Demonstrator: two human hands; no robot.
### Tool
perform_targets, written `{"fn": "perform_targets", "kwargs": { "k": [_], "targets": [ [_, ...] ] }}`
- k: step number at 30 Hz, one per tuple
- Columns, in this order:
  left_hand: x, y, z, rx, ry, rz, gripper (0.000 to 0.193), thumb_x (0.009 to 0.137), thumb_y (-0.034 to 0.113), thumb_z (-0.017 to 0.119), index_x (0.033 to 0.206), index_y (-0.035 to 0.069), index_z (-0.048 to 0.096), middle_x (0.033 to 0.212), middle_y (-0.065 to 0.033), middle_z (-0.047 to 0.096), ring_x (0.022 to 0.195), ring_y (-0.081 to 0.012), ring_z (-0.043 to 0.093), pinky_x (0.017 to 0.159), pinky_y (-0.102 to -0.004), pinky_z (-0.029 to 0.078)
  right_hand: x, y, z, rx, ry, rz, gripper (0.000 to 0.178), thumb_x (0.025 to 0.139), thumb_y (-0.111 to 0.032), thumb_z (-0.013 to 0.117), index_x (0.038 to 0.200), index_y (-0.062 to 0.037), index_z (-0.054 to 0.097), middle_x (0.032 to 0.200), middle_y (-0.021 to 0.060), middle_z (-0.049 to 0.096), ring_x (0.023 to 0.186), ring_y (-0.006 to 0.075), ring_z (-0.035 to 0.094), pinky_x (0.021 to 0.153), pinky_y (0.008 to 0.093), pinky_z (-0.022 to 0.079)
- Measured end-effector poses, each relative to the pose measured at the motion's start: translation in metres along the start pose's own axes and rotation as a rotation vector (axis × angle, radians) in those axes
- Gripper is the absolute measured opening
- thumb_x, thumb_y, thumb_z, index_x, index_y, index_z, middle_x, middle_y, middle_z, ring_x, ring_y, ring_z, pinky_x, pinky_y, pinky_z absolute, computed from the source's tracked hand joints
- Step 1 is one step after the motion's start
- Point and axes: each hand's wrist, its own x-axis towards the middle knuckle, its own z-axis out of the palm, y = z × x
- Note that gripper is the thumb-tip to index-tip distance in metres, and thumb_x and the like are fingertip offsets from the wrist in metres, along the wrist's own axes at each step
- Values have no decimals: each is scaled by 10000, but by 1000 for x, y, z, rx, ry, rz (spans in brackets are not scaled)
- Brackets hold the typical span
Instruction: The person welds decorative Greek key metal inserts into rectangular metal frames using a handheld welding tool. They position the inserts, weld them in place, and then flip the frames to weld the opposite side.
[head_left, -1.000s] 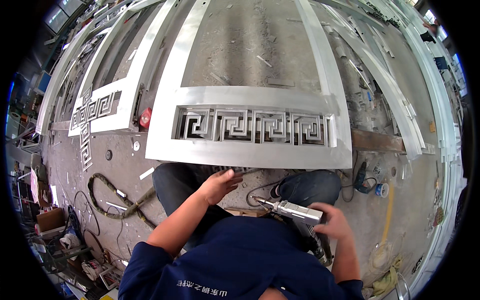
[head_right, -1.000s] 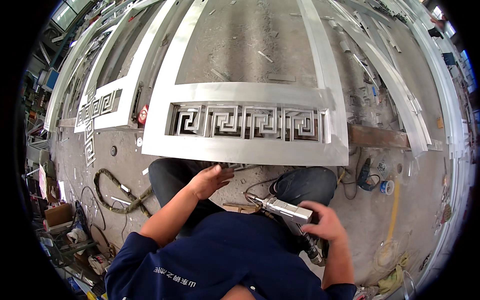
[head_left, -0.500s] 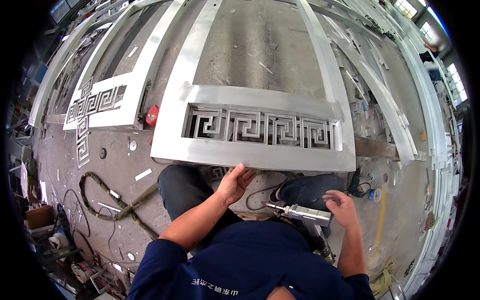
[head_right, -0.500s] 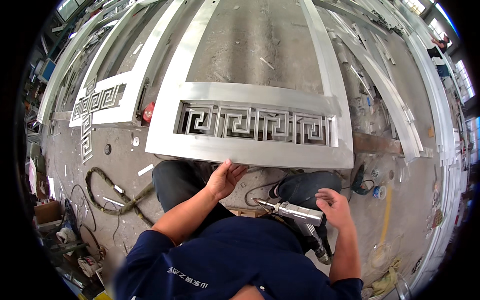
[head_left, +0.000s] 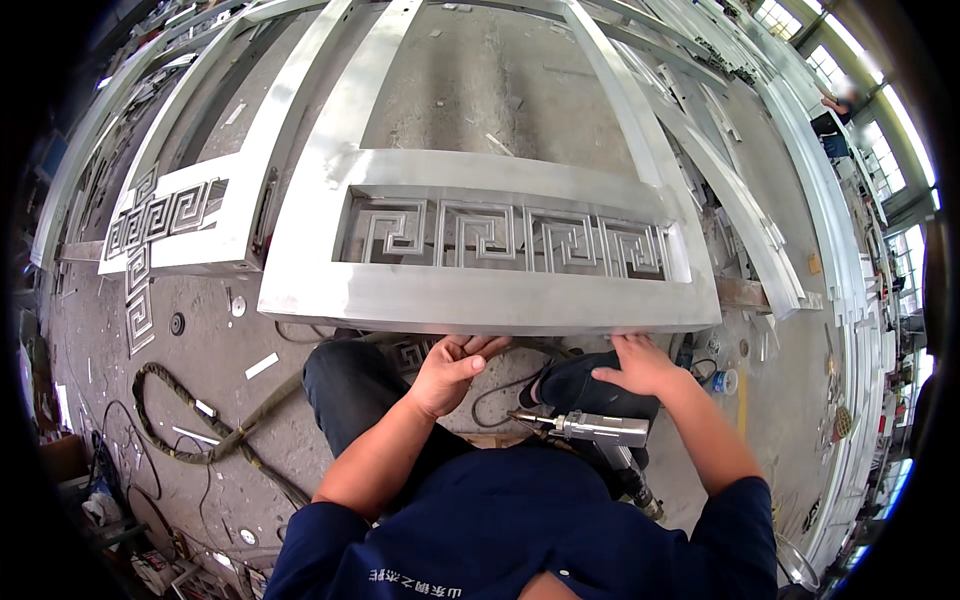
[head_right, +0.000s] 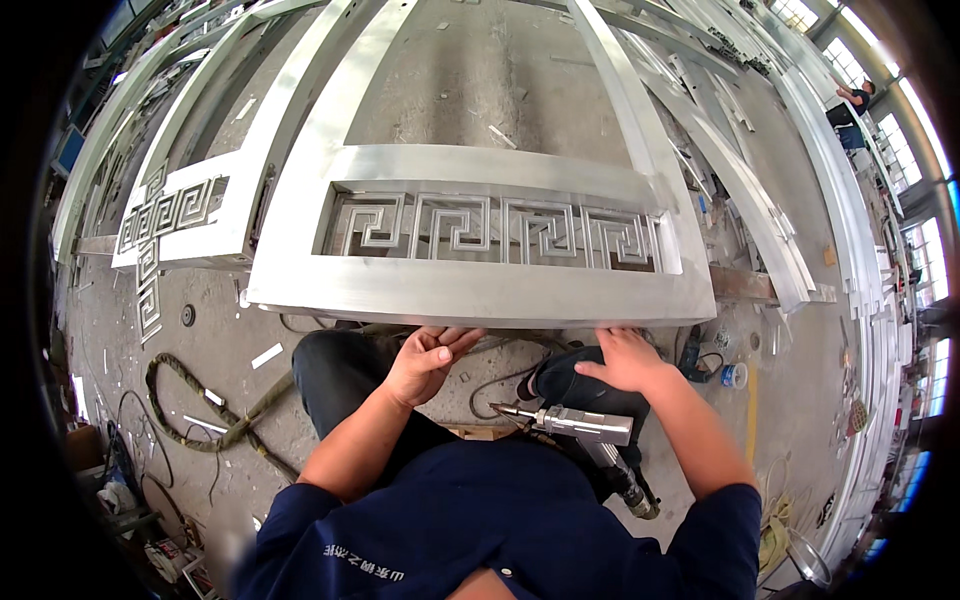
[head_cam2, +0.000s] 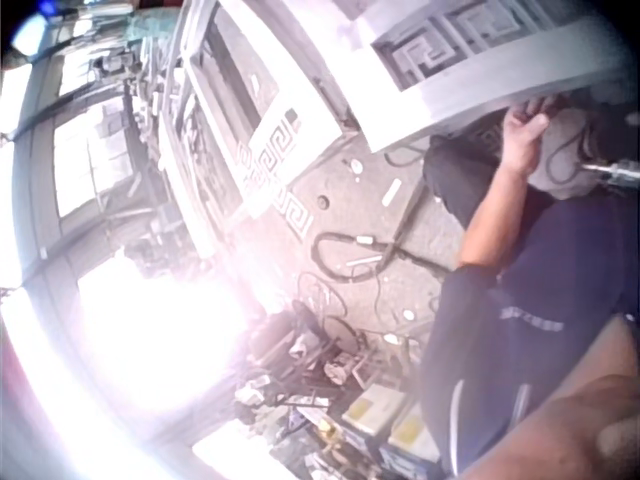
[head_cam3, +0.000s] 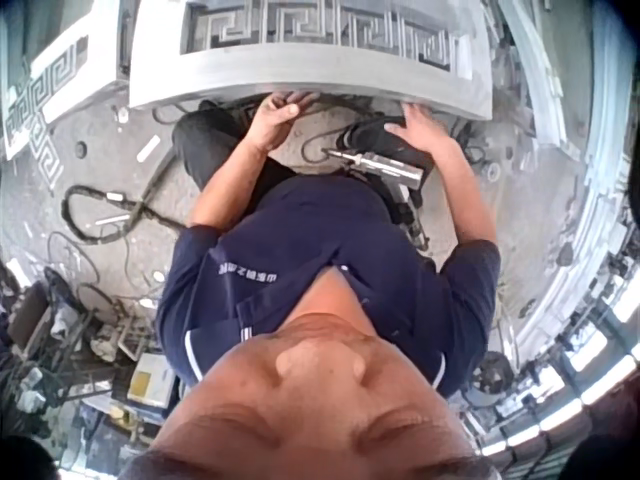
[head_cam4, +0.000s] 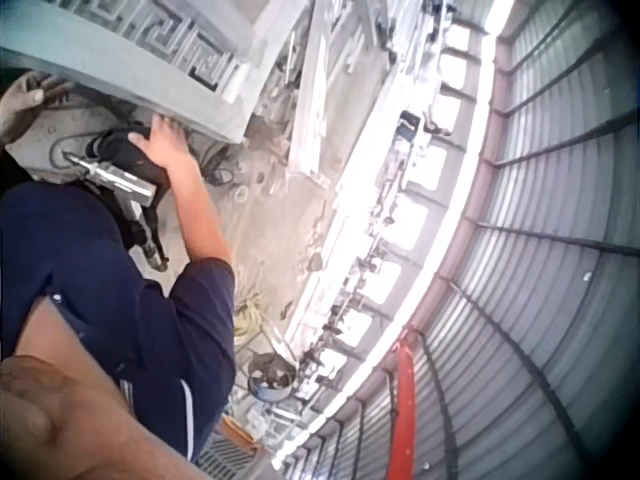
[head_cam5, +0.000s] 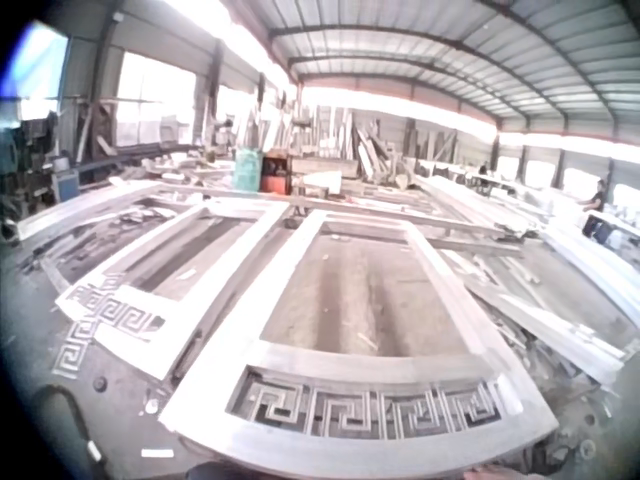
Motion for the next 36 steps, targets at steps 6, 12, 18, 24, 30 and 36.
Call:
{"fn": "perform_targets", "kwargs": {
  "k": [6,12,18,24,30,36],
  "targets": [
    [-1,4,-2,54,-58,-1,796,817,122,827,1497,-9,436,1551,-146,473,1456,-324,411,1252,-462,225,71,-16,8,-302,346,-151,787,943,-541,568,1539,-63,375,1549,194,434,1437,424,387,1189,542,308],
    [-3,1,-7,58,-94,-20,804,817,69,815,1507,-32,416,1567,-117,455,1498,-324,347,1249,-441,211,136,-36,20,-888,585,-319,633,985,-350,475,1551,-96,348,1507,205,454,1371,422,488,1123,622,389],
    [-7,8,6,38,-49,-56,880,781,80,846,1521,-7,378,1504,-110,485,1476,-345,374,1260,-483,210,168,7,67,-1131,782,-351,599,921,-318,563,1493,-184,442,1358,177,573,1229,366,601,1020,546,504],
    [-9,13,7,44,-55,-71,859,782,72,840,1505,-29,386,1473,-114,502,1482,-330,364,1259,-473,206,165,4,75,-1090,743,-394,598,907,-317,579,1475,-179,453,1337,175,582,1201,363,608,1000,535,508],
    [-9,15,5,96,-121,-108,855,803,62,816,1517,-39,357,1565,-159,430,1499,-309,345,1242,-431,213,159,-25,63,-864,594,-425,597,893,-315,596,1458,-175,464,1315,173,590,1173,361,615,981,525,513],
    [-8,7,-8,120,-202,-12,859,832,16,787,1545,-34,311,1595,-151,393,1502,-279,343,1238,-416,225,190,-92,49,-370,373,-458,595,879,-314,612,1441,-171,475,1294,170,598,1145,358,622,961,514,517]
  ]
}}
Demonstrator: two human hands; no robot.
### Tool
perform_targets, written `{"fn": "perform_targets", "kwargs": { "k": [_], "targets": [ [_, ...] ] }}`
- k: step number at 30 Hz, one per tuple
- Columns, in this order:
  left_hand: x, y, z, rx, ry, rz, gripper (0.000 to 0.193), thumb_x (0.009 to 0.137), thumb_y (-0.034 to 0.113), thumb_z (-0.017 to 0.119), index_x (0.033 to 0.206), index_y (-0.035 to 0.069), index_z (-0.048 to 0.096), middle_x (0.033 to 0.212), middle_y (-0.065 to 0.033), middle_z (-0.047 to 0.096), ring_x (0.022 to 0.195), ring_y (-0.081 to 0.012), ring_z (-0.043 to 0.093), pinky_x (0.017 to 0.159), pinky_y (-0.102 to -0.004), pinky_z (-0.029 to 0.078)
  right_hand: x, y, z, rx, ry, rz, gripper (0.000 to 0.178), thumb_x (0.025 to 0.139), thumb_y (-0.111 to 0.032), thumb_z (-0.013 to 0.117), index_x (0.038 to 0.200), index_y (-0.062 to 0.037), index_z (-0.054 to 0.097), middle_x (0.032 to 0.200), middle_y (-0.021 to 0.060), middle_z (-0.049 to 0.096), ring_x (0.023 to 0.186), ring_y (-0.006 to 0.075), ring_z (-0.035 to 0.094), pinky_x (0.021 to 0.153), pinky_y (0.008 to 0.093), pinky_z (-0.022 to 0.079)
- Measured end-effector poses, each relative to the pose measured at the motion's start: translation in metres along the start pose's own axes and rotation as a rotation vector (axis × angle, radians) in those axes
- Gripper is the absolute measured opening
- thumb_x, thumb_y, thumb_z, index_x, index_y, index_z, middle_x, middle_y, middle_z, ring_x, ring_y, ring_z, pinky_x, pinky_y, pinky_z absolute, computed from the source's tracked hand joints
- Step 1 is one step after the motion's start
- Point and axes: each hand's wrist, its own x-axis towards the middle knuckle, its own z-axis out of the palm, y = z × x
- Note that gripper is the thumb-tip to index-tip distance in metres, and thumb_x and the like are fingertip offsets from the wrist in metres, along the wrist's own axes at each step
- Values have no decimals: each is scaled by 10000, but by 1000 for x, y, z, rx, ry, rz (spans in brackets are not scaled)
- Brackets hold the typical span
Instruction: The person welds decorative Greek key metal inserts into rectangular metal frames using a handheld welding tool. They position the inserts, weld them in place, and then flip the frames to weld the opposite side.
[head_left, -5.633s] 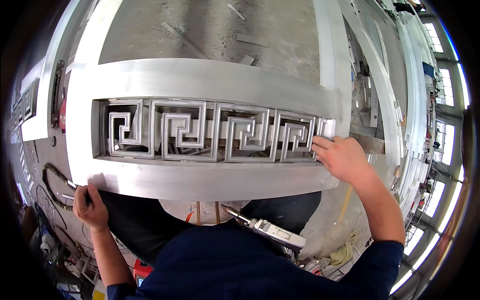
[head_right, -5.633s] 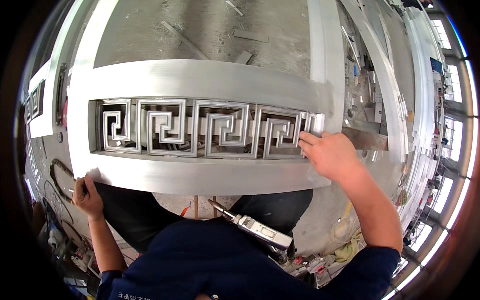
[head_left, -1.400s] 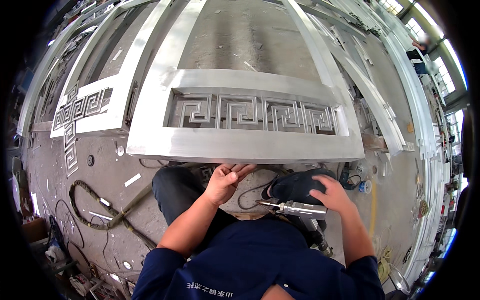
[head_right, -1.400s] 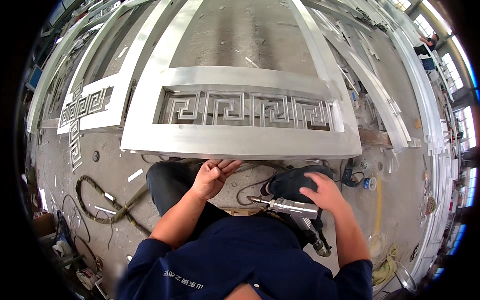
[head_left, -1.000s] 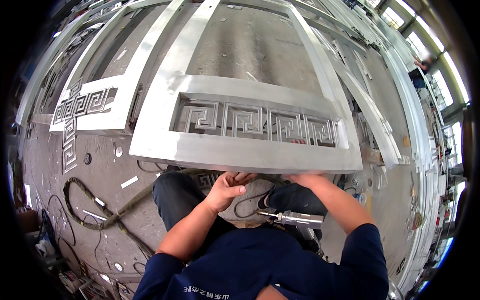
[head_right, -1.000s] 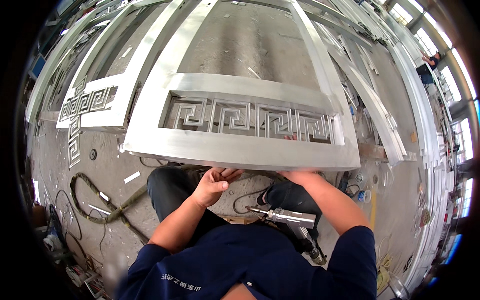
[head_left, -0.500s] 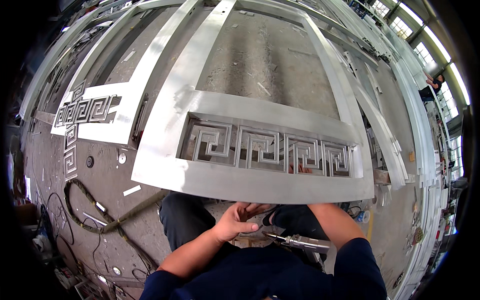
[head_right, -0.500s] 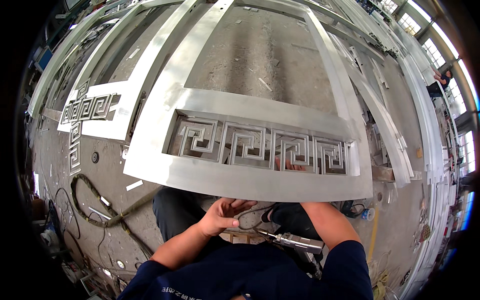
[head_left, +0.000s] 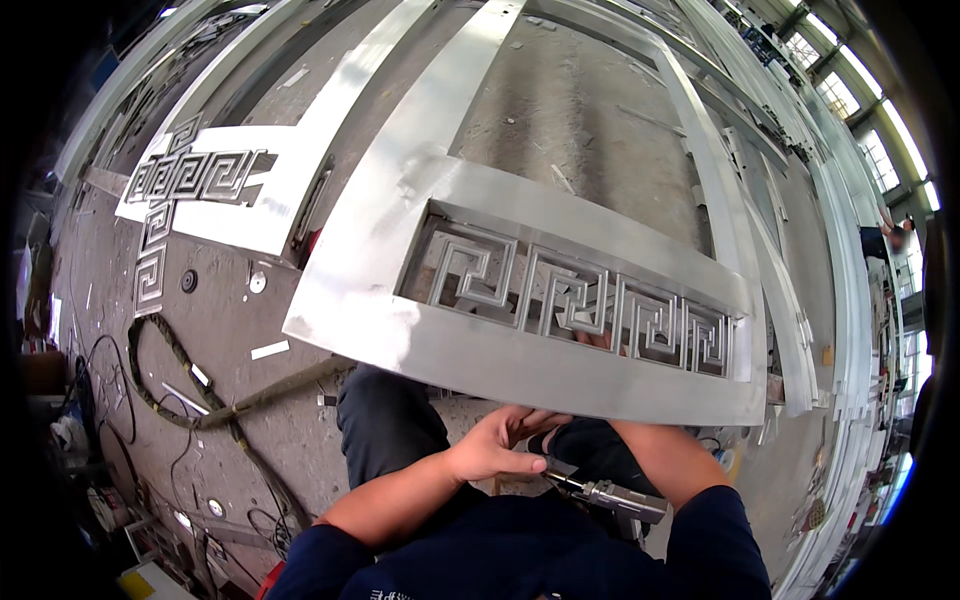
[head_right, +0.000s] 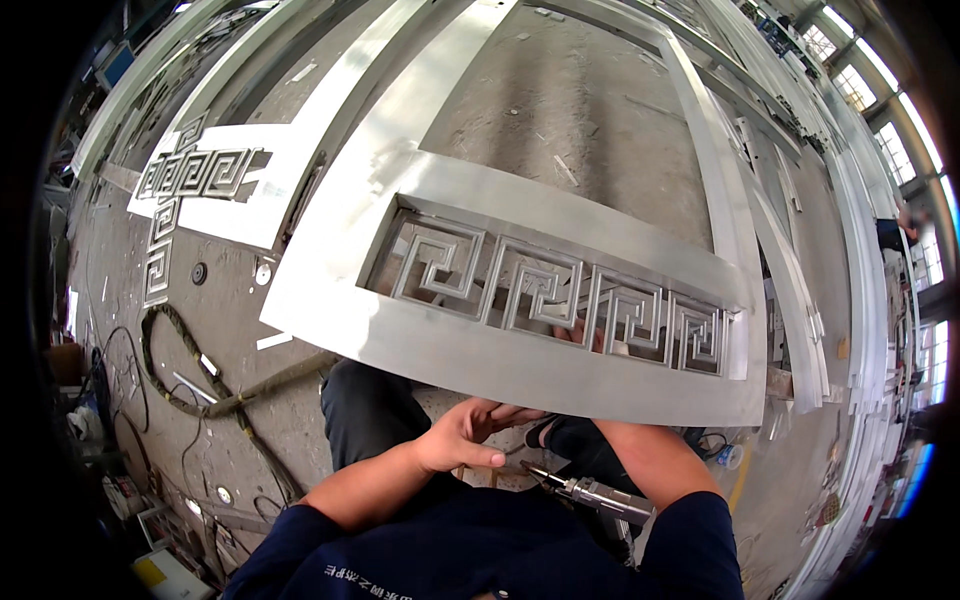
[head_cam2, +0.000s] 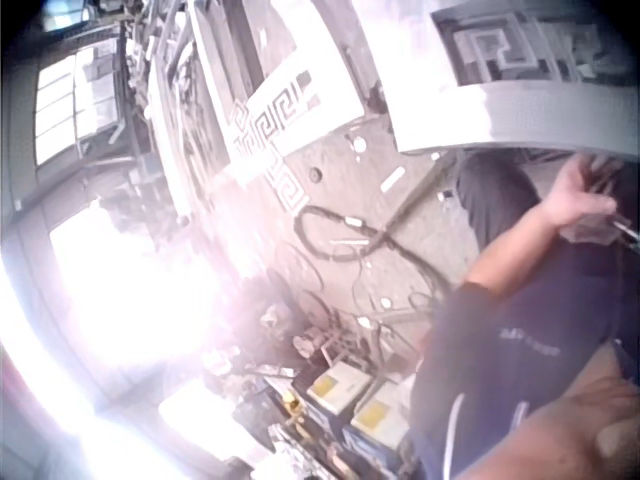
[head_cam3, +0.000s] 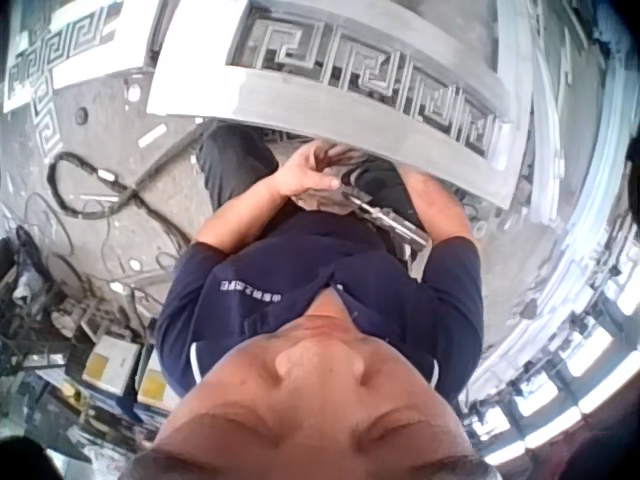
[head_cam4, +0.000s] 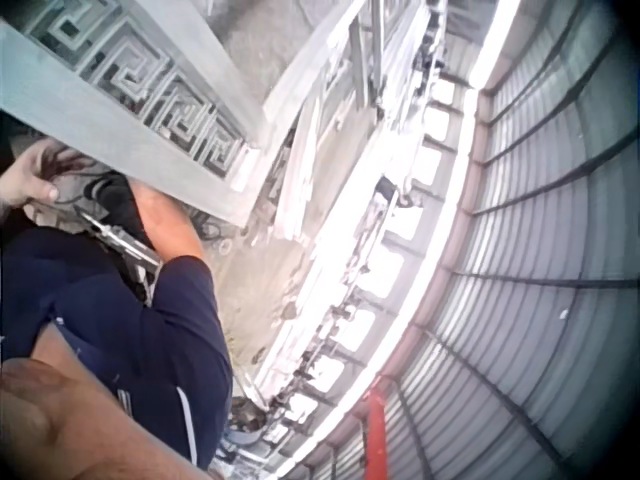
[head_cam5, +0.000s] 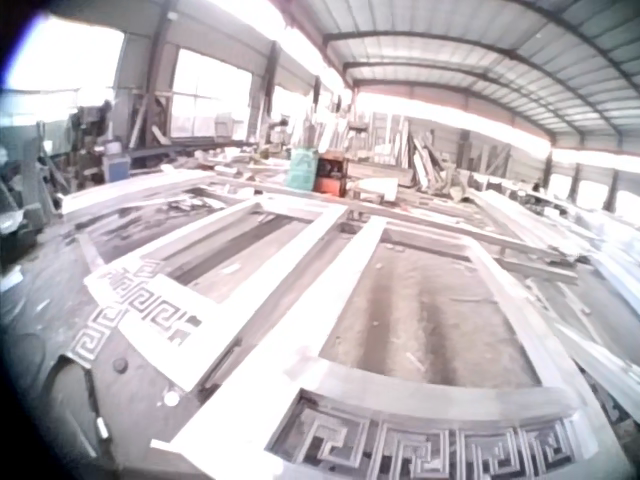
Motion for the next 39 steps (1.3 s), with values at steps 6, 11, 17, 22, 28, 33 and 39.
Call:
{"fn": "perform_targets", "kwargs": {
  "k": [6,11,17,22,28,33,39],
  "targets": [
    [0,-2,5,-91,36,23,868,825,6,801,1548,0,320,1557,-125,430,1431,-247,439,1200,-399,307,29,-29,-8,216,-79,21,594,865,-312,628,1423,-167,486,1272,168,606,1117,355,629,941,504,522],
    [-4,-7,3,-140,59,-57,857,845,-26,779,1550,-2,290,1580,-122,388,1359,-253,523,1105,-373,439,31,-39,-13,258,-101,19,593,853,-311,642,1409,-163,496,1254,166,613,1094,352,635,925,495,525],
    [0,-5,6,-184,48,-59,827,860,-95,724,1552,13,285,1593,-117,379,1315,-245,572,996,-325,513,24,-45,-18,286,-130,35,592,839,-309,658,1391,-159,507,1233,163,622,1066,350,642,905,484,530],
    [1,-9,4,-168,47,-22,820,858,-109,715,1550,14,293,1593,-105,385,1299,-237,581,1002,-318,506,21,-49,-22,304,-147,22,591,827,-308,672,1377,-155,516,1215,161,629,1043,347,647,888,475,534],
    [3,-10,3,-162,37,-20,798,858,-117,708,1538,-1,307,1601,-119,380,1280,-230,592,1036,-329,491,11,-52,-26,322,-164,30,590,813,-306,688,1360,-151,527,1194,159,637,1015,344,654,869,465,538],
    [3,-9,2,-152,76,-7,780,860,-117,707,1529,-6,322,1589,-125,395,1272,-234,598,1047,-335,488,14,-55,-29,335,-168,-8,590,801,-305,702,1345,-148,537,1176,156,644,992,342,660,852,456,542],
    [4,-7,7,-189,66,-23,800,852,-110,720,1534,10,320,1574,-102,416,1246,-230,621,1009,-327,511,0,-57,-37,339,-191,13,589,787,-303,718,1328,-143,548,1154,154,652,964,339,667,833,445,547]
  ]
}}
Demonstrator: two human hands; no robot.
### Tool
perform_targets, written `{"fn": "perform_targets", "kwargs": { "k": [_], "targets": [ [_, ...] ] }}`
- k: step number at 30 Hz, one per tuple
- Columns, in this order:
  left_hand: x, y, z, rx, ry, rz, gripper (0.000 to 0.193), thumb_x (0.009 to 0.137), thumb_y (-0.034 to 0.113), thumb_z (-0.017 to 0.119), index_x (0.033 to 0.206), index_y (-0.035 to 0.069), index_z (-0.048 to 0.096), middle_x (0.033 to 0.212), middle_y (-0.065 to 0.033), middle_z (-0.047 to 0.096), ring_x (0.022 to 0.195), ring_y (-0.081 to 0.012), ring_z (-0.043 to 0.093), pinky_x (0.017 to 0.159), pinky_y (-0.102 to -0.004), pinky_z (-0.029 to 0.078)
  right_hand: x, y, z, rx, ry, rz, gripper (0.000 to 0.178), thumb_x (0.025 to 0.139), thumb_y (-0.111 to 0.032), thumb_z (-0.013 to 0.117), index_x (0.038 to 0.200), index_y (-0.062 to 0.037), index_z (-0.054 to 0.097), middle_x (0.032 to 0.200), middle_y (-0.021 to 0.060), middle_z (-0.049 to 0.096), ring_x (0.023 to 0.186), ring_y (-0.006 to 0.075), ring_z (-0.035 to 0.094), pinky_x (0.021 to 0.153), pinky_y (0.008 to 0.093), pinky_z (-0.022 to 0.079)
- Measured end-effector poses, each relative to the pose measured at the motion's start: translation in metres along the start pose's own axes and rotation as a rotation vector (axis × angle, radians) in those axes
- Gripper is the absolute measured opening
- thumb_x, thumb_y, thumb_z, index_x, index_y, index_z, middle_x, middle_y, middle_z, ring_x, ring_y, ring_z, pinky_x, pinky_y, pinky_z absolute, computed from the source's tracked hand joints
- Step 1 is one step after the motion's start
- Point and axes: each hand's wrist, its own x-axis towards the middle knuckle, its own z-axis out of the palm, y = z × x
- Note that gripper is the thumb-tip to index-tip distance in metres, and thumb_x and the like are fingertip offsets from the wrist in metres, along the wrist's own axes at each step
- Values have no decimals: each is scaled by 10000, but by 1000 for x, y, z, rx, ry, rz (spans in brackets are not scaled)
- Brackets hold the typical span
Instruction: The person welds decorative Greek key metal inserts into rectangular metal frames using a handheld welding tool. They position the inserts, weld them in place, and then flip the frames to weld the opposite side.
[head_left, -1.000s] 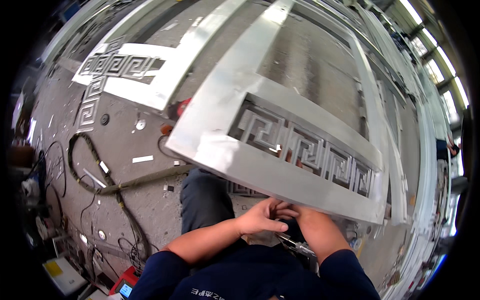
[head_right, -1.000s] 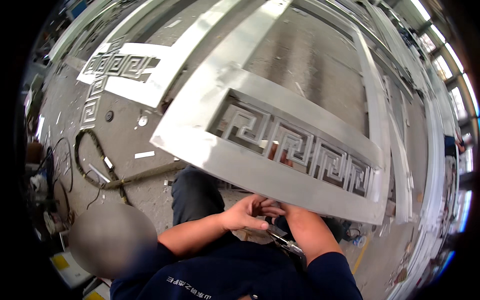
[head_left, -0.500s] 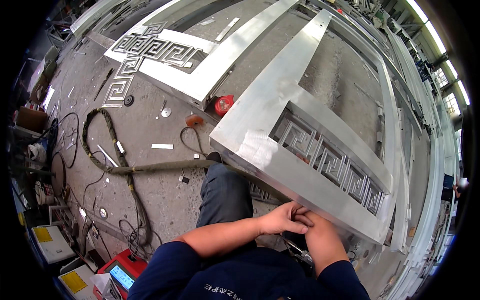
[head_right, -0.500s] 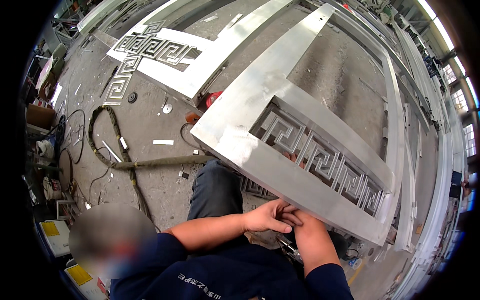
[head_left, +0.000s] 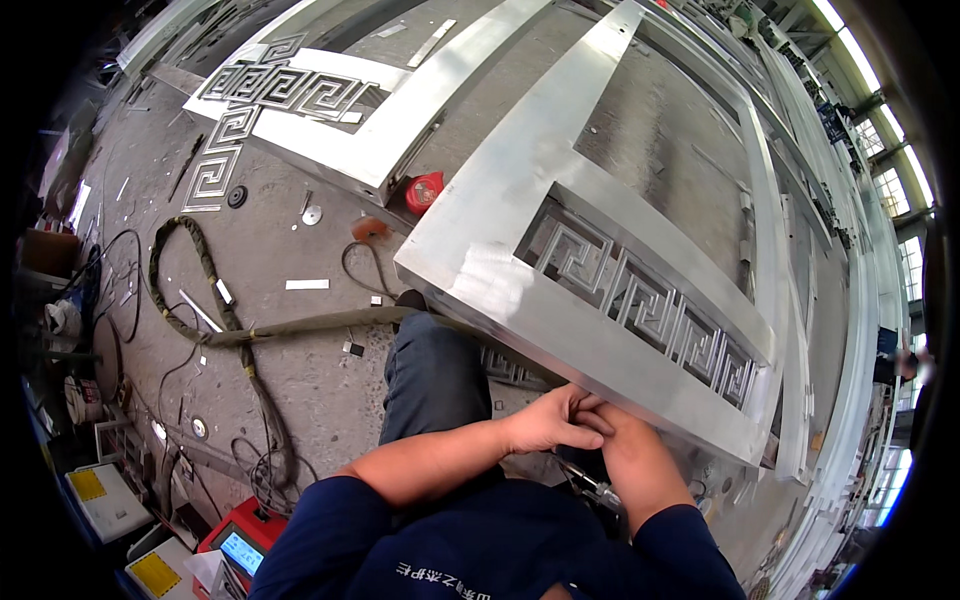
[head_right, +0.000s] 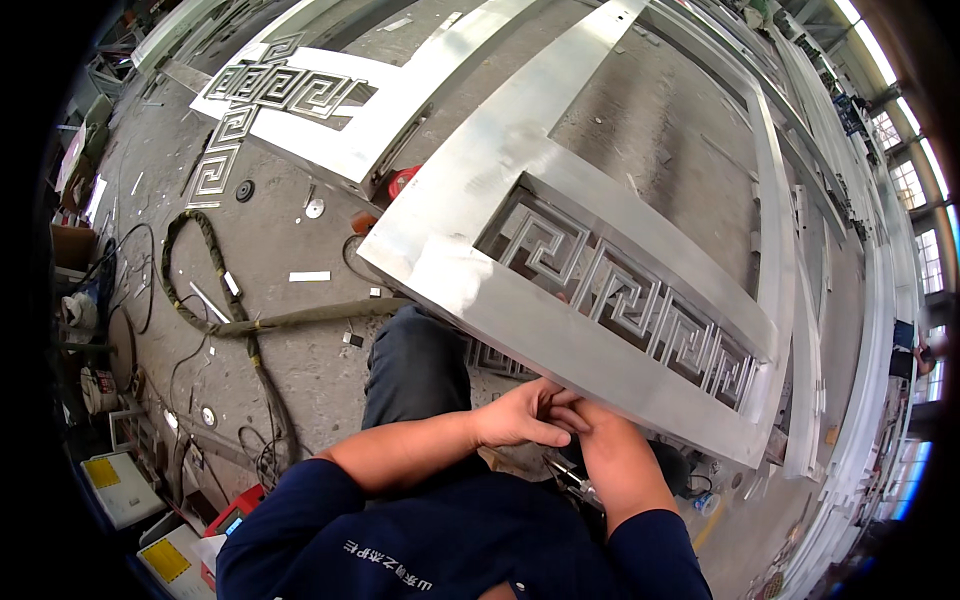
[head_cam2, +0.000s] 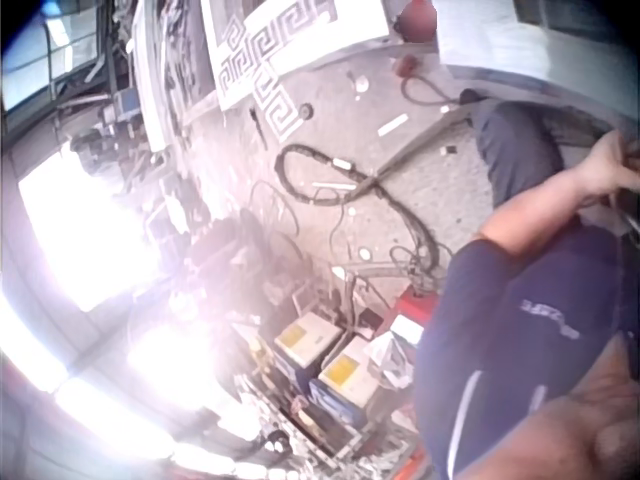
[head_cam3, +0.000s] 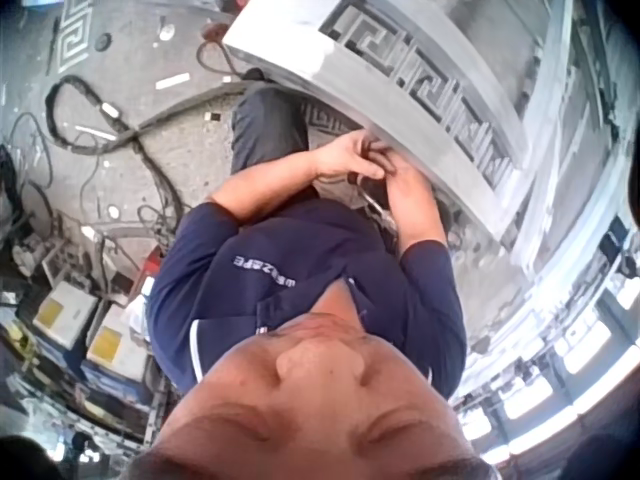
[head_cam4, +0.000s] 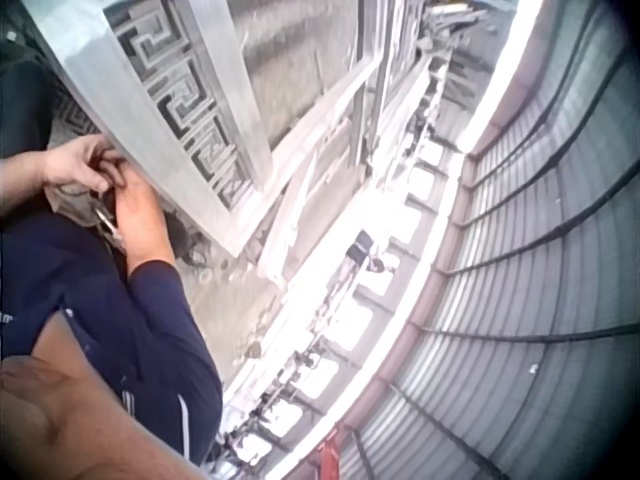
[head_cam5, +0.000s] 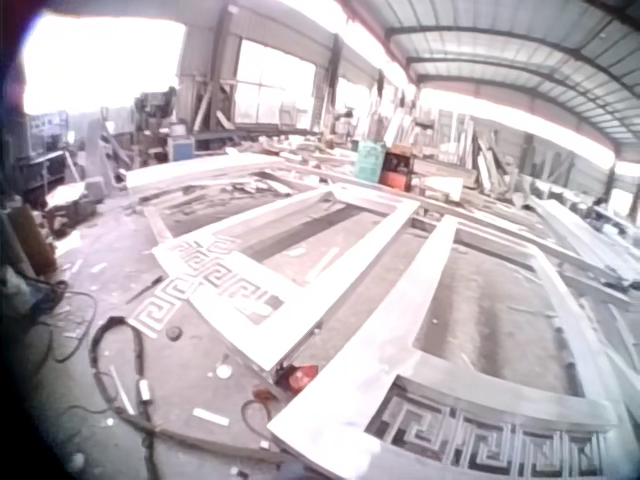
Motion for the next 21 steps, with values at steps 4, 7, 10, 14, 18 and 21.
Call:
{"fn": "perform_targets", "kwargs": {
  "k": [4,7,10,14,18,21],
  "targets": [
    [1,-3,-3,29,4,-4,799,857,-101,722,1536,7,315,1568,-86,422,1233,-214,631,969,-314,528,-2,-3,-1,7,-11,-17,588,778,-302,729,1316,-141,555,1140,152,658,945,337,672,819,438,550],
    [1,7,2,30,-9,23,781,855,-17,769,1503,-71,337,1546,-128,454,1169,-143,644,984,-283,513,-2,-6,-4,12,-15,-31,588,771,-301,737,1308,-138,561,1129,151,662,931,336,675,809,433,552],
    [-1,8,2,32,9,-10,804,856,-38,754,1528,-33,313,1595,-131,395,1175,-177,658,890,-269,536,-9,-9,-5,23,-24,-40,588,764,-300,745,1299,-136,566,1118,150,666,917,334,679,800,427,554],
    [-2,10,-3,76,-18,-54,836,856,49,784,1532,-50,303,1594,-144,402,1104,-204,693,797,-286,553,-21,-13,-14,28,-26,-45,587,754,-299,756,1287,-134,574,1104,148,671,898,333,683,786,420,557],
    [0,13,-1,107,-45,-22,813,859,137,793,1496,-99,346,1480,-155,529,1006,-197,710,811,-321,556,-39,-19,-24,42,-23,-38,587,745,-298,767,1276,-131,581,1090,147,677,880,331,688,773,413,560],
    [-2,15,-1,147,-42,-17,816,853,182,803,1488,-94,371,1415,-159,584,961,-188,709,846,-330,550,-56,-26,-28,-80,86,-76,510,773,-285,731,1234,-115,596,1026,141,683,860,326,694,755,424,561]
  ]
}}
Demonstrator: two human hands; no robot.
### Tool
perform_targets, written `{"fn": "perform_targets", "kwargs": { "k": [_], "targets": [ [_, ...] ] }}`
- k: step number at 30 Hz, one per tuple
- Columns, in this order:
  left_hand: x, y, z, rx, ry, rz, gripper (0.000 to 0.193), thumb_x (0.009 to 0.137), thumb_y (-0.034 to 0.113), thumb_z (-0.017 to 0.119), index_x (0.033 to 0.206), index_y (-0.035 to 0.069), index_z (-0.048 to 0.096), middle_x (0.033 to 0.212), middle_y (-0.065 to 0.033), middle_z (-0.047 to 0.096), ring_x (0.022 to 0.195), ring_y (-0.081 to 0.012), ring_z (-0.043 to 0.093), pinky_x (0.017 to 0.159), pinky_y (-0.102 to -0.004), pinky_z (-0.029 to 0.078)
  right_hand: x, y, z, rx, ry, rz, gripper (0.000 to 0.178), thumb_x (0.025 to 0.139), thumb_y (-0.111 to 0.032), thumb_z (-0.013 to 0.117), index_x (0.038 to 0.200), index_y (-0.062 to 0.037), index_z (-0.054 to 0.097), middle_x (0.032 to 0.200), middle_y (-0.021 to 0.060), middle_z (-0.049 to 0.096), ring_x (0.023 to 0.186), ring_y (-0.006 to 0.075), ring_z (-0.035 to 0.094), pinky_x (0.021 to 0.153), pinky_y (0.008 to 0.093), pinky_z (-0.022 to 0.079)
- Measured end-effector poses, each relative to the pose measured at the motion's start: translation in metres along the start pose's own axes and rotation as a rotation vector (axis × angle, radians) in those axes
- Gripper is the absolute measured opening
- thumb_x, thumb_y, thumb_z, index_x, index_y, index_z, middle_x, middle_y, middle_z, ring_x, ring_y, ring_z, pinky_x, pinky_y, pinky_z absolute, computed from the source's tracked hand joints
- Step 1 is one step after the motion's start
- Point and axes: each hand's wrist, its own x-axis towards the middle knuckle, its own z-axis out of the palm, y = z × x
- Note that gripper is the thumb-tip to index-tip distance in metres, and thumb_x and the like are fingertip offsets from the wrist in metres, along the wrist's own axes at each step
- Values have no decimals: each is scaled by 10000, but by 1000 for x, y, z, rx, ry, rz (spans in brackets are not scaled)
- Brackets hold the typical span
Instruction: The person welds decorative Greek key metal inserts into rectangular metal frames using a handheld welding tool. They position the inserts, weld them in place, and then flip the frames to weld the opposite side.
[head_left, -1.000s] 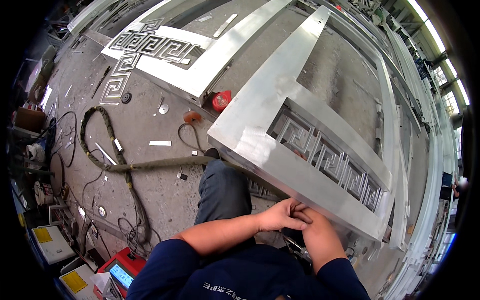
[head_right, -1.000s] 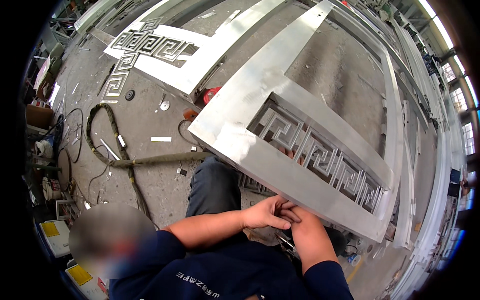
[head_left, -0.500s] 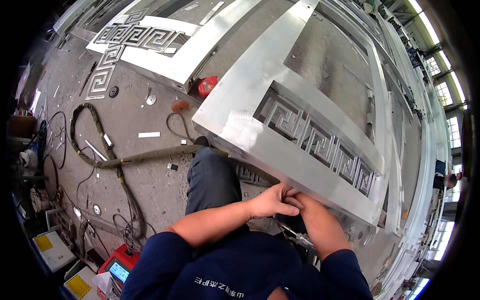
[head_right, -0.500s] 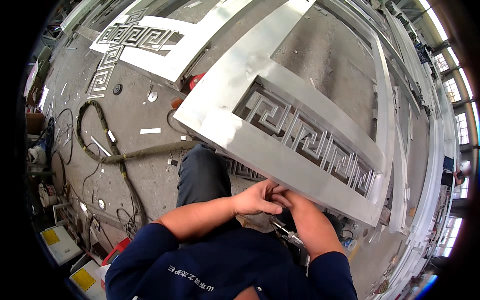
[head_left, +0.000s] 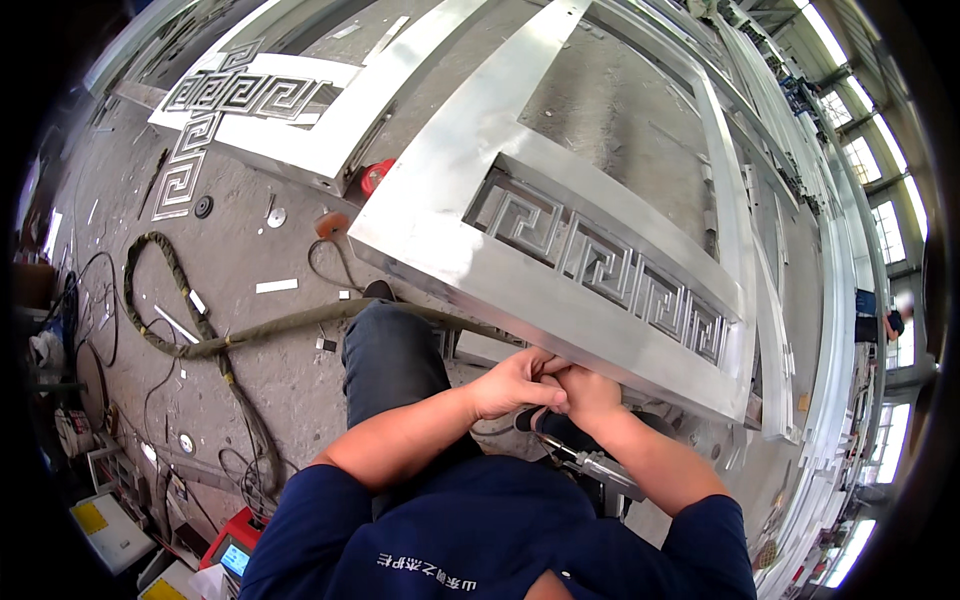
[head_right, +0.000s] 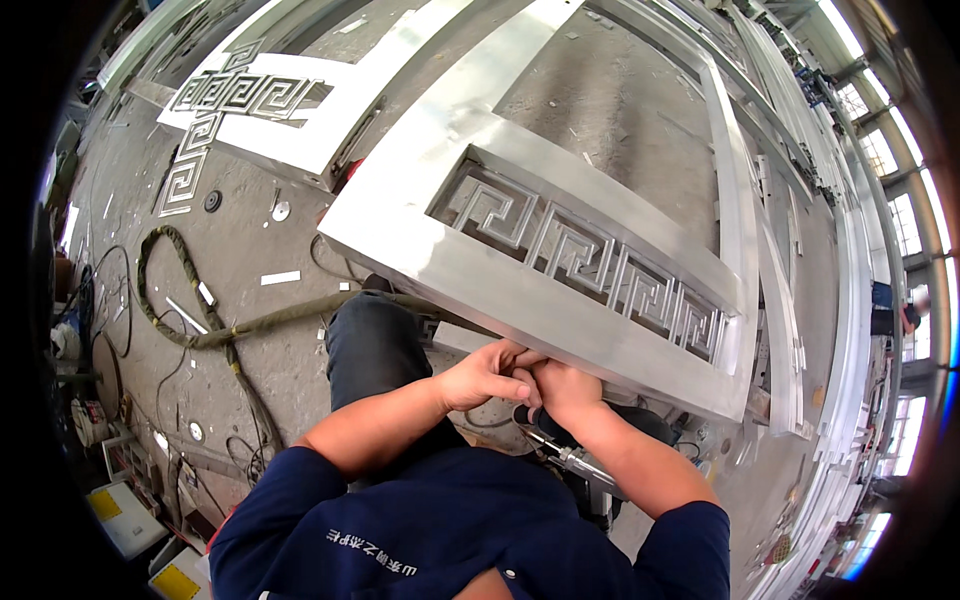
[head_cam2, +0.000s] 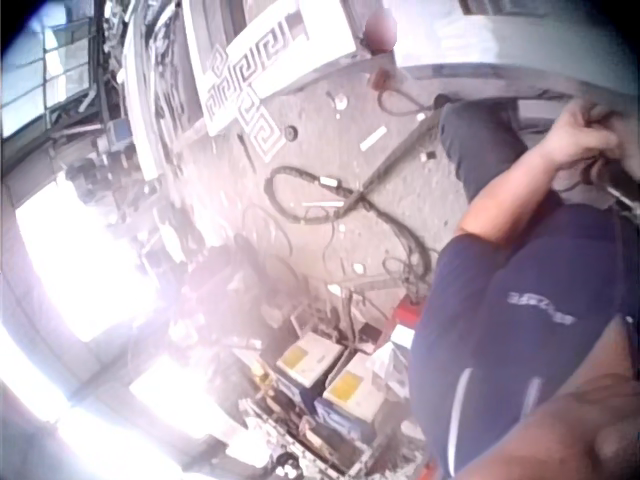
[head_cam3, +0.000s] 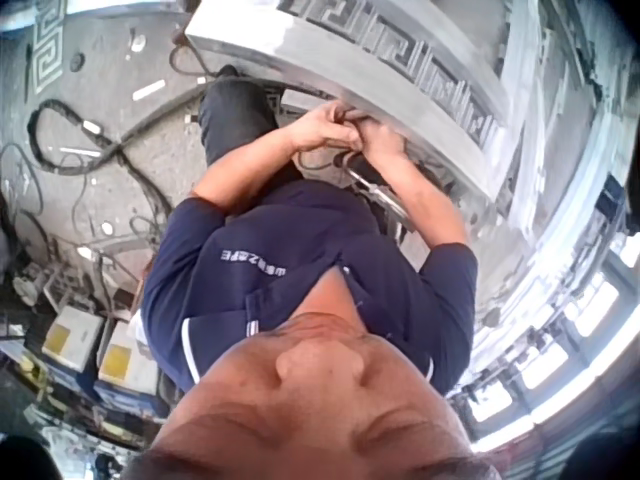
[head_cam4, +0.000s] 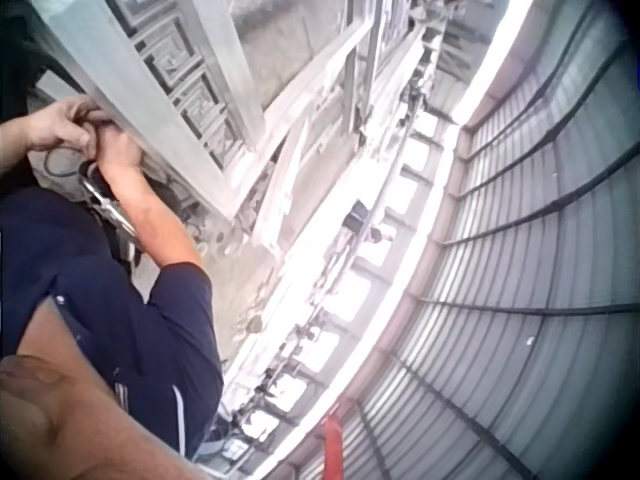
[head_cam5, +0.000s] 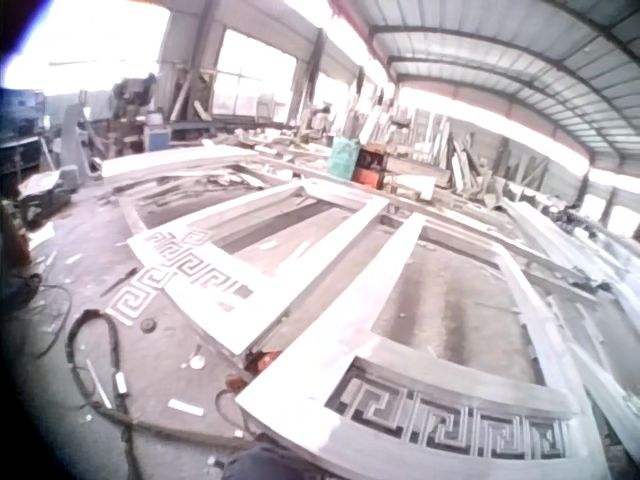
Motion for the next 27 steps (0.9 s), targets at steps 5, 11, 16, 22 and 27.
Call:
{"fn": "perform_targets", "kwargs": {
  "k": [5,11,16,22,27],
  "targets": [
    [0,1,1,-56,59,-36,694,892,124,753,1452,-86,401,1401,-139,574,942,-171,702,821,-307,578,-19,-21,-31,-140,-189,116,427,774,-214,736,1138,-50,584,909,135,674,836,322,713,725,436,580],
    [-2,-6,-10,-81,165,-116,679,899,134,685,1466,-84,380,1554,-169,445,807,-228,712,756,-343,587,-48,-2,-57,-237,-258,201,374,789,-106,679,1135,9,598,890,178,706,779,331,742,665,420,603],
    [0,-9,-4,-127,375,-85,599,901,128,634,1439,-19,418,1493,-142,502,680,-174,620,689,-335,554,-76,6,-112,-167,-433,263,279,766,-83,670,1022,-11,583,831,185,710,775,361,736,676,454,594],
    [1,-25,-30,-120,429,-136,482,908,108,615,1377,103,508,1378,-48,595,578,-118,480,682,-352,528,-122,25,-185,-127,-467,418,284,747,-102,668,999,-14,570,847,212,709,798,425,705,730,499,572],
    [5,-33,-40,-48,521,-203,437,866,83,602,1296,157,579,1151,52,636,574,-99,473,725,-374,536,-137,38,-240,187,-232,512,412,704,-107,665,1095,-3,585,869,262,676,854,476,662,764,505,539]
  ]
}}
